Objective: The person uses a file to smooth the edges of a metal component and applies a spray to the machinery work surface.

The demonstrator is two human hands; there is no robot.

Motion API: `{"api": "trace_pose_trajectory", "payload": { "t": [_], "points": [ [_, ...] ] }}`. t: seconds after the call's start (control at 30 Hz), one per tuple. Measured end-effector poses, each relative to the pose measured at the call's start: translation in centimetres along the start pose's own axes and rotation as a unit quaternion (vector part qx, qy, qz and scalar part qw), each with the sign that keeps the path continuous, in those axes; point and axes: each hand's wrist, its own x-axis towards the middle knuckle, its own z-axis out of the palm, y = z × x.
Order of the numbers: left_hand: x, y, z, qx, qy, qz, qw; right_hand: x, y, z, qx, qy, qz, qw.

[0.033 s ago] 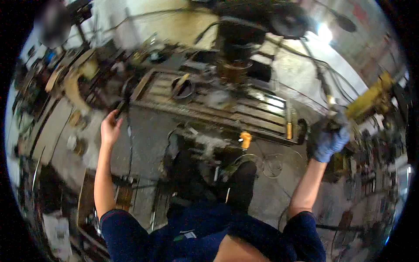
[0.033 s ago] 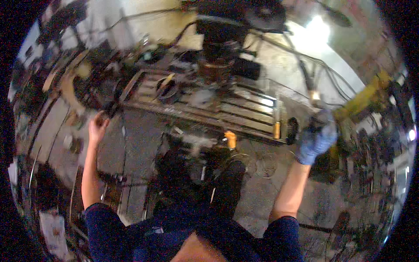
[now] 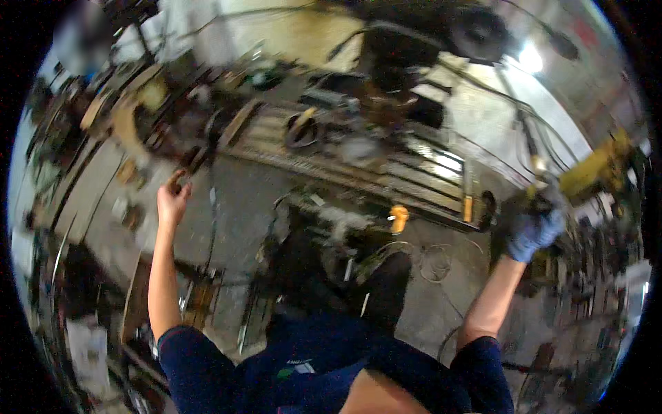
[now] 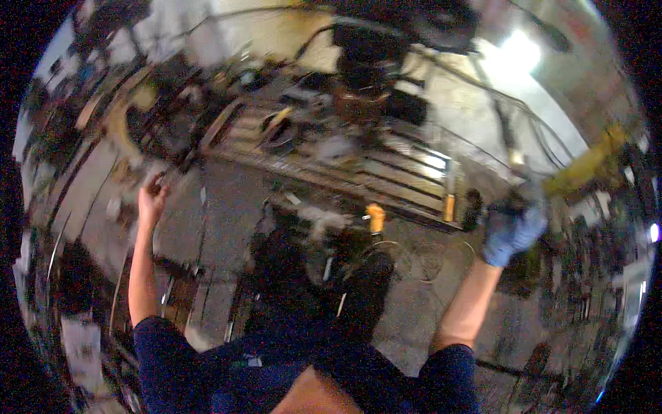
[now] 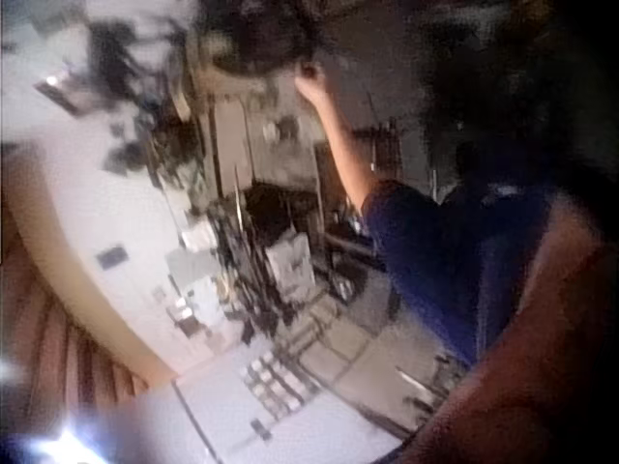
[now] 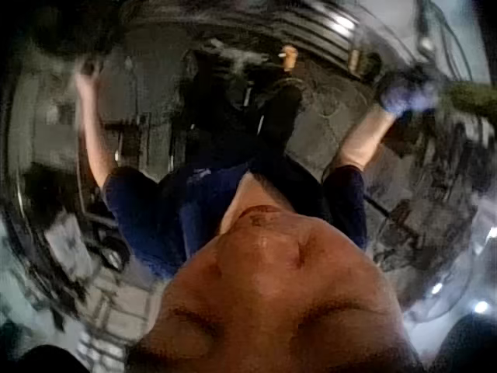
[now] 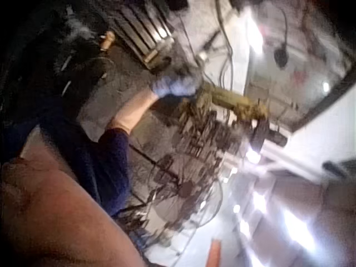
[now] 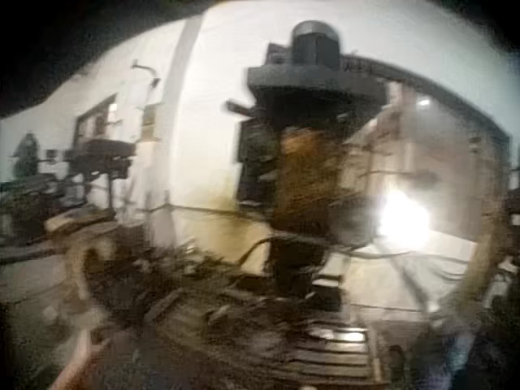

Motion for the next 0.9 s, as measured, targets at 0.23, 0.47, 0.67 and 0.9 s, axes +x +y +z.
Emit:
{"api": "trace_pose_trajectory", "payload": {
  "t": [0.23,0.47,0.67,0.9],
  "points": [
    [-15.1,-7.1,-14.3,0.044,-0.013,-0.199,0.979,3.8,3.9,-8.3,0.28,0.039,0.163,0.945],
    [-22.3,-10.6,-15.5,0.283,-0.268,-0.286,0.875,5.6,2.4,-3.8,-0.068,0.012,-0.096,0.993],
    [-22.2,-11.0,-11.0,0.371,-0.173,-0.37,0.834,8.7,2.9,-6.5,-0.342,-0.032,-0.244,0.907],
    [-23.8,-17.3,-10.4,0.339,-0.191,-0.347,0.853,14.2,1.2,-8.3,-0.199,-0.106,-0.058,0.973]
  ]
}}
